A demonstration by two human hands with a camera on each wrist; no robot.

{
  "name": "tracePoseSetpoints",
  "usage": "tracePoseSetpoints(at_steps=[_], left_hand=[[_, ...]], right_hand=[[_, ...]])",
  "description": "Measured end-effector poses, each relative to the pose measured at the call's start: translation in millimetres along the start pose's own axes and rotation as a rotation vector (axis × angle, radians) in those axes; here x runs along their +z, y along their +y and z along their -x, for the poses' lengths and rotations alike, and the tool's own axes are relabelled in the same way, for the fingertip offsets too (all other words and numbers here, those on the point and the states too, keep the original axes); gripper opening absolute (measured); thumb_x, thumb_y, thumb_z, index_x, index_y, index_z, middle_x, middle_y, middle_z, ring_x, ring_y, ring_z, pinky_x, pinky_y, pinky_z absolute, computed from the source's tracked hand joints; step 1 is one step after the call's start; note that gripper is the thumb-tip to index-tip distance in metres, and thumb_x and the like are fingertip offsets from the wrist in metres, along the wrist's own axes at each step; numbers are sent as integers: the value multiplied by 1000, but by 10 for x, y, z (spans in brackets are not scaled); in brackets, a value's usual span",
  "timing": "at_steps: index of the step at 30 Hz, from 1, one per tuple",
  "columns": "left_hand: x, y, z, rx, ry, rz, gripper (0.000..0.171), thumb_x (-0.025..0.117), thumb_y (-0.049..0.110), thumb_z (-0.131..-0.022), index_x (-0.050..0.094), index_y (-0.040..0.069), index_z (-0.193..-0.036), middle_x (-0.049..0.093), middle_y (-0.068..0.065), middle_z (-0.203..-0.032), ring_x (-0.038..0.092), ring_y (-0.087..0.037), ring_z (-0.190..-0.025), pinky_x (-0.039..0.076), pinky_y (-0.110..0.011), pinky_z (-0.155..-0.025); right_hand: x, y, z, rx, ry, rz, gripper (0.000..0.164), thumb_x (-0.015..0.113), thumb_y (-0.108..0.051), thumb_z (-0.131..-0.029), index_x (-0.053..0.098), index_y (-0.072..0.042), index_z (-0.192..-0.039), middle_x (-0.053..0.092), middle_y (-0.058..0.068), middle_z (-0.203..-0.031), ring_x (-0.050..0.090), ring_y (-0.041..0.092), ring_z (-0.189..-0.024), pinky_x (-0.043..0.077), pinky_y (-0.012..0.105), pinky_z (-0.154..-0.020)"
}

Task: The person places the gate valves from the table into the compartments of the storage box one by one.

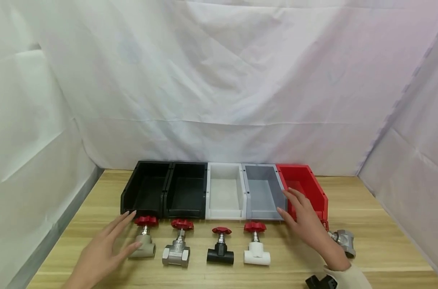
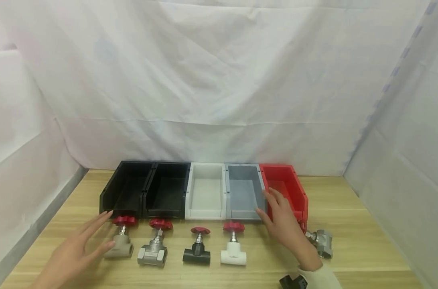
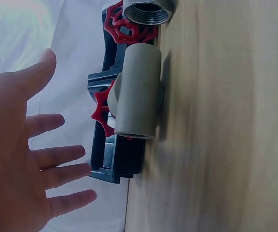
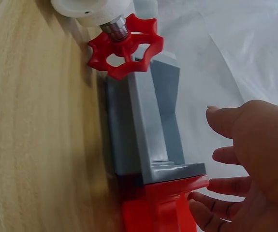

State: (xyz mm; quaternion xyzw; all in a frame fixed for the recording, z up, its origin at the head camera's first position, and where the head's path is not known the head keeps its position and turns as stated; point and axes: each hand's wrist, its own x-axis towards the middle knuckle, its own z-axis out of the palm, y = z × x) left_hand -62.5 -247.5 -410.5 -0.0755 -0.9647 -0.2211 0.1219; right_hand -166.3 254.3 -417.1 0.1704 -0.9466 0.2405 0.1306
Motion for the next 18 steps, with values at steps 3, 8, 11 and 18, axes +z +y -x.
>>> tracePoseSetpoints(at_steps=[3,8,11,18], left_hand=[[19,13,38,-11,-21,25,78,73,43,-83,37,20,-148,41,-22,-141,49,-53,-110,42,-69,-71],[48,21,90,-31,-57,58,71,71,41,-85,40,20,-146,46,-20,-134,55,-49,-103,45,-65,-68],[73,17,100,-52,-90,85,68,69,41,-87,42,20,-146,48,-18,-131,58,-41,-101,47,-62,-68],[146,12,92,-127,-137,130,63,66,41,-89,45,18,-144,52,-19,-127,61,-29,-96,49,-56,-72]], right_hand=[[56,39,-7,-22,25,-9,68,77,-21,-82,44,-6,-140,36,20,-139,39,38,-121,51,55,-78],[166,108,4,-29,60,-14,67,75,-20,-84,43,-5,-140,35,21,-140,41,39,-121,48,56,-81],[222,142,21,-9,53,2,71,75,-22,-84,40,-6,-144,34,22,-144,40,41,-124,47,57,-84],[279,180,18,-25,84,40,74,75,-21,-83,38,-8,-146,36,22,-143,44,42,-121,49,57,-79]])
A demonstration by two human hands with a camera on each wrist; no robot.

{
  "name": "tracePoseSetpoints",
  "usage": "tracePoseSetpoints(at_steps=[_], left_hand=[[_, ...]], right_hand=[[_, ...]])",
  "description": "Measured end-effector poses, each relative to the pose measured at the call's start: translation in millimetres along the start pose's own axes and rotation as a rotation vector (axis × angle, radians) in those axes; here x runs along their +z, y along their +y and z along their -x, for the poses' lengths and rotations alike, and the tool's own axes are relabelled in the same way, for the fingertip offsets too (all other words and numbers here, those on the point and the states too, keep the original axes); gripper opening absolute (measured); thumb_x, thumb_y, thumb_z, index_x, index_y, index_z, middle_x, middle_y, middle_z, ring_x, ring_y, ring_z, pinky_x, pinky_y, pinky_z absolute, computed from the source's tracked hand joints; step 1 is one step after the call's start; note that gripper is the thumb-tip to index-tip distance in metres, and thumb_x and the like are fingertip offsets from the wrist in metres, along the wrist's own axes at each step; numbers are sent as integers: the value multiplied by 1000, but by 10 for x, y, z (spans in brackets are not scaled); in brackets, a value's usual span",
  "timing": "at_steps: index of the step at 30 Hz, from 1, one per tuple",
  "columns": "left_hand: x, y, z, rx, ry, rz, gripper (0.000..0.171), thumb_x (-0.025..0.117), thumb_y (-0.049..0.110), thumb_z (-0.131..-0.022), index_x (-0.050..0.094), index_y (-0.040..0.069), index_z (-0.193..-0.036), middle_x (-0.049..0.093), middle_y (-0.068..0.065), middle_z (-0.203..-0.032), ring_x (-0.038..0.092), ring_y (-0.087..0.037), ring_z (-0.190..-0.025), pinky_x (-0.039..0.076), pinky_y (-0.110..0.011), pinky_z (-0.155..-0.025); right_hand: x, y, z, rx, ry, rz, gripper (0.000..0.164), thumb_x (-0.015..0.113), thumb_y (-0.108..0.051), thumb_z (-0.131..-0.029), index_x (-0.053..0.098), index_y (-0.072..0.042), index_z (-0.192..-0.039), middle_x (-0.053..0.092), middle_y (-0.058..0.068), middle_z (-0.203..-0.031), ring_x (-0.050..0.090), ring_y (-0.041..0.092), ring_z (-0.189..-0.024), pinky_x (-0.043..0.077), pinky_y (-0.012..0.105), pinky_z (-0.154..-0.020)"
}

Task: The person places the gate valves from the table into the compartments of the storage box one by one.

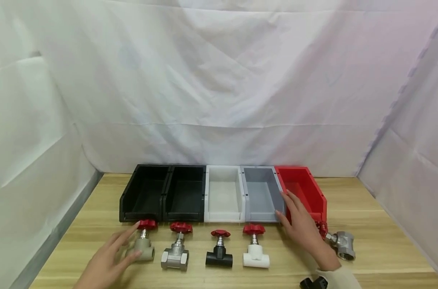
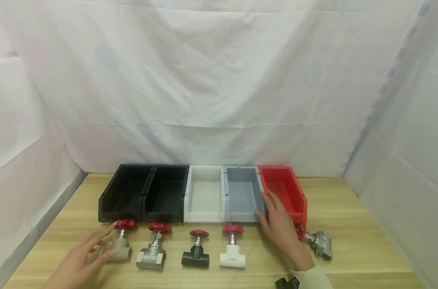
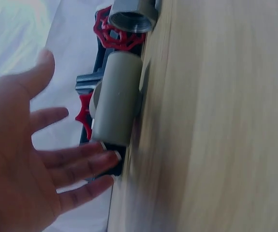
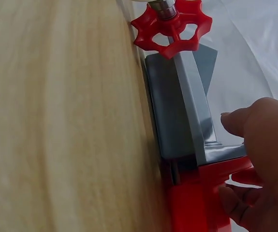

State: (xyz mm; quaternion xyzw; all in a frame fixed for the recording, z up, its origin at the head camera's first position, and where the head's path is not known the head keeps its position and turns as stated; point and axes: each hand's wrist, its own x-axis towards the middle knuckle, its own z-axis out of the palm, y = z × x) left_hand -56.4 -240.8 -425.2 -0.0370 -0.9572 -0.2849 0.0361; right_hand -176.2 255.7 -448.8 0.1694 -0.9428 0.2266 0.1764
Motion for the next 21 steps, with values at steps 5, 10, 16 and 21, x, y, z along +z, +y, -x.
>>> tracePoseSetpoints(at_steps=[5,10,16,21], left_hand=[[44,8,-46,-35,-34,11,59,64,41,-91,48,17,-142,55,-19,-121,58,-24,-90,50,-49,-72],[76,26,-56,-48,-52,3,58,62,45,-91,49,20,-141,56,-18,-119,58,-28,-91,49,-53,-75],[94,37,-54,23,7,27,47,66,38,-90,58,23,-134,60,-11,-114,59,-31,-97,50,-50,-74],[103,38,-56,-12,-66,33,45,66,46,-87,63,27,-127,58,-7,-114,57,-29,-102,48,-52,-82]], right_hand=[[16,2,3,-13,13,3,75,75,-19,-83,37,-9,-147,38,22,-141,49,41,-114,50,56,-76],[26,9,5,-30,36,19,74,74,-17,-84,36,-8,-147,41,22,-138,53,41,-109,51,55,-75],[82,32,27,-15,38,37,76,71,-14,-86,31,-11,-150,41,23,-138,53,41,-110,51,55,-77],[104,48,52,-4,39,55,77,69,-16,-88,27,-14,-152,41,21,-139,55,41,-108,51,55,-77]])
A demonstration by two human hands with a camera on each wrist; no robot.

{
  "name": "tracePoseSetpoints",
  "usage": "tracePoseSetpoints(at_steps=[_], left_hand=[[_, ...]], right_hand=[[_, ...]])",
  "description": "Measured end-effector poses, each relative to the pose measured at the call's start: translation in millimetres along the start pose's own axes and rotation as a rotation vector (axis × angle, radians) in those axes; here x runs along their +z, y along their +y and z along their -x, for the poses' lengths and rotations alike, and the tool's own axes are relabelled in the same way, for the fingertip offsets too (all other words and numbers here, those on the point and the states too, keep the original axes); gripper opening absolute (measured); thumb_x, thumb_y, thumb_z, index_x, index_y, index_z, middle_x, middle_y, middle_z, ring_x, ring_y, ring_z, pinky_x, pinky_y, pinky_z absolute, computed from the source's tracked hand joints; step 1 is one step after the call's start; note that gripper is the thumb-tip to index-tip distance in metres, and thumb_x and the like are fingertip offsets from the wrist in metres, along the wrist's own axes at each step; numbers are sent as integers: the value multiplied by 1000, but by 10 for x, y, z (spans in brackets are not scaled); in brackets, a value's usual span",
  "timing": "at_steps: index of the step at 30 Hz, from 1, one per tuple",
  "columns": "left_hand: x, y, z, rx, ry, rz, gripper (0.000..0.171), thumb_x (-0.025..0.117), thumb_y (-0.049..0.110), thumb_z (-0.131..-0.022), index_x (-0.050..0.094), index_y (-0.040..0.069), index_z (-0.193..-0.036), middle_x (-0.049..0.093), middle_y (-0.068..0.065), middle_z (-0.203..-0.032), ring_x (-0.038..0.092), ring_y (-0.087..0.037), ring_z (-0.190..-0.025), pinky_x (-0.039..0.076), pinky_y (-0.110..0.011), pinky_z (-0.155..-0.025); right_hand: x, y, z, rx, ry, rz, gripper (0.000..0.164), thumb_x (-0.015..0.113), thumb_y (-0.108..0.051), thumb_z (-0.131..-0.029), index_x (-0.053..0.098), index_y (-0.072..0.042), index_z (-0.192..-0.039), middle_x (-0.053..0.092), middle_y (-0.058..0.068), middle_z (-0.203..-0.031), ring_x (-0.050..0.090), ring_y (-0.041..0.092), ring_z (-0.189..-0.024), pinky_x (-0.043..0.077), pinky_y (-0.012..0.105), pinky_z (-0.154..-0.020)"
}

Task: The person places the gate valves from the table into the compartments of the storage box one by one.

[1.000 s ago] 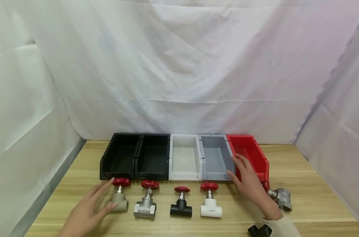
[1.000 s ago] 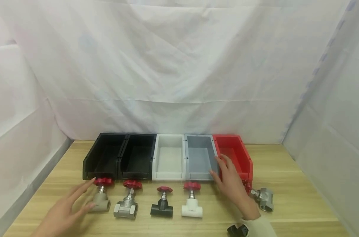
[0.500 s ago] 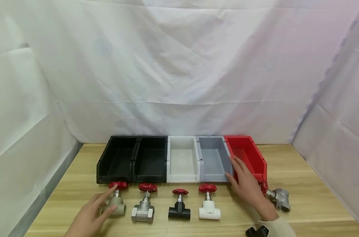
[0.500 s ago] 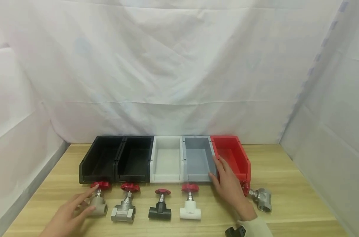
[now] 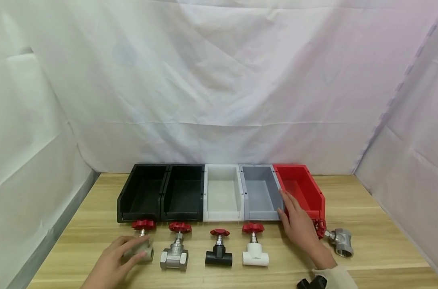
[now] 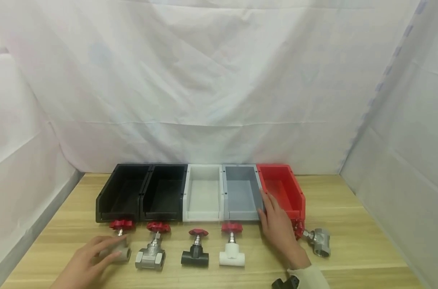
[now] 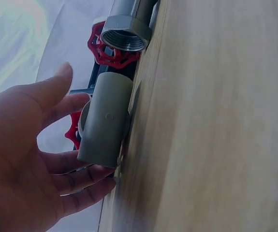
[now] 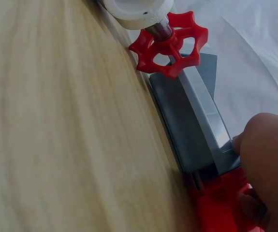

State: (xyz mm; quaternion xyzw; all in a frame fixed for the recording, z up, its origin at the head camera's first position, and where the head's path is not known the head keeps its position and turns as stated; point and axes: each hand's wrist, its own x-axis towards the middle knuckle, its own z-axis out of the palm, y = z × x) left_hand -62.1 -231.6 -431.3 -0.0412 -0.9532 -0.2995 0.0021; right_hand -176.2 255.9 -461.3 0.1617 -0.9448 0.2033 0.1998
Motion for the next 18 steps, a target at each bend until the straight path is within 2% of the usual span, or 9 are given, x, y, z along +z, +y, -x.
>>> tracePoseSetpoints(at_steps=[3,12,18], left_hand=[[11,-8,-8,-29,-36,-3,46,67,50,-84,65,27,-124,56,-5,-115,55,-27,-102,47,-51,-85],[36,-27,-20,17,-55,-33,52,73,51,-77,65,26,-122,53,-11,-120,53,-33,-106,45,-56,-86],[57,-45,-36,4,-89,-42,51,74,51,-75,64,30,-121,52,-10,-121,51,-32,-106,44,-56,-86]], right_hand=[[3,0,3,0,10,2,77,69,-16,-87,27,-15,-152,42,21,-140,54,41,-110,50,56,-78],[16,-10,-3,3,26,-15,76,71,-13,-87,30,-14,-151,44,20,-140,53,41,-115,49,56,-80],[-5,-21,15,17,16,-14,78,71,-16,-87,29,-16,-152,45,20,-140,53,41,-115,49,56,-79]])
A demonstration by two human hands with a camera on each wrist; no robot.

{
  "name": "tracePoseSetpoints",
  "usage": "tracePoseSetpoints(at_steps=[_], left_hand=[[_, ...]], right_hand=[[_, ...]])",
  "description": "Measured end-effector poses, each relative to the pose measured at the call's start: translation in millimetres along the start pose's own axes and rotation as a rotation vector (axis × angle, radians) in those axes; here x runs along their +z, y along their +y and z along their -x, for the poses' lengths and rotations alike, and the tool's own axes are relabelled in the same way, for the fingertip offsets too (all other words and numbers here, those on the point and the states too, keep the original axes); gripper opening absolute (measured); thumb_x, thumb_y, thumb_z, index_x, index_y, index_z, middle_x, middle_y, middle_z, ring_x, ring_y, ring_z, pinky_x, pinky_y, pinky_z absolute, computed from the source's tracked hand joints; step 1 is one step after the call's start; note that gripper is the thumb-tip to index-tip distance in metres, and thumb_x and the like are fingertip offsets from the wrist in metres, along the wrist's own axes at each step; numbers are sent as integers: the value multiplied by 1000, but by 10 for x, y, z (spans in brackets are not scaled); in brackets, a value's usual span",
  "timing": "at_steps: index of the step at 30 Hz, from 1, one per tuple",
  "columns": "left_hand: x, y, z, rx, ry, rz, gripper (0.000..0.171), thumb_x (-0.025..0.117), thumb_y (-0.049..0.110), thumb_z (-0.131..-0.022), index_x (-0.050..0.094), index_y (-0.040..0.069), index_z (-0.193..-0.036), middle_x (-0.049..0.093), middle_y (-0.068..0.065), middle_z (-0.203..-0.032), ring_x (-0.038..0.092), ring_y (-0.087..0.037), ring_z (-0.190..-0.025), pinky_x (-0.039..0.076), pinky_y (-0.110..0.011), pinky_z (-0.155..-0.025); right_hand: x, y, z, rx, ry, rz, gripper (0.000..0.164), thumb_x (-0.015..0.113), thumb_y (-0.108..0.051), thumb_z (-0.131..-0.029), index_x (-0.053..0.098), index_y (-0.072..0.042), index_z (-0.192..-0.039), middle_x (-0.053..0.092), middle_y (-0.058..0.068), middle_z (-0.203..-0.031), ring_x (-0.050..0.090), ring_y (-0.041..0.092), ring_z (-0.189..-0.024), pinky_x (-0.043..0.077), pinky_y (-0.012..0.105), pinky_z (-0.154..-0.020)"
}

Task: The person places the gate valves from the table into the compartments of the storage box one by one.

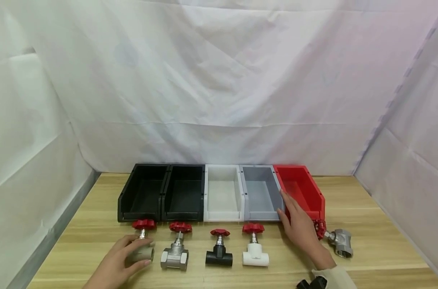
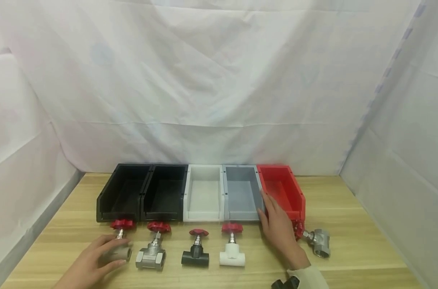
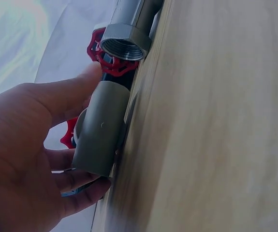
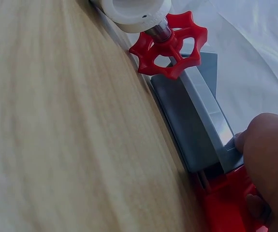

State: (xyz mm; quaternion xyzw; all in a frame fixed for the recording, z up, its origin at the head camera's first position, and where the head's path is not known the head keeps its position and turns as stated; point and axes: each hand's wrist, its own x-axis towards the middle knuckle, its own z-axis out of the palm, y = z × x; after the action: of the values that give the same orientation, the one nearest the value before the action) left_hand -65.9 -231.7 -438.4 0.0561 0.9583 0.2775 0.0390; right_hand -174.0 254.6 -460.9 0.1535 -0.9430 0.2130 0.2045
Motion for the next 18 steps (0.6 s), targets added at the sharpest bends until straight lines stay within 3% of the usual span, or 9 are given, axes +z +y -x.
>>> tracePoseSetpoints(at_steps=[12,18], left_hand=[[48,-8,5,76,65,-30,41,76,48,-75,68,34,-113,52,-11,-121,51,-36,-110,43,-58,-86],[54,3,12,67,75,-76,36,77,40,-77,69,35,-111,53,-11,-121,52,-36,-108,43,-59,-86]], right_hand=[[20,28,17,-6,9,-9,78,70,-16,-87,27,-17,-152,45,19,-140,50,40,-119,48,56,-82],[29,28,7,-5,1,-2,81,71,-16,-86,25,-18,-153,44,19,-141,48,39,-121,48,56,-83]])
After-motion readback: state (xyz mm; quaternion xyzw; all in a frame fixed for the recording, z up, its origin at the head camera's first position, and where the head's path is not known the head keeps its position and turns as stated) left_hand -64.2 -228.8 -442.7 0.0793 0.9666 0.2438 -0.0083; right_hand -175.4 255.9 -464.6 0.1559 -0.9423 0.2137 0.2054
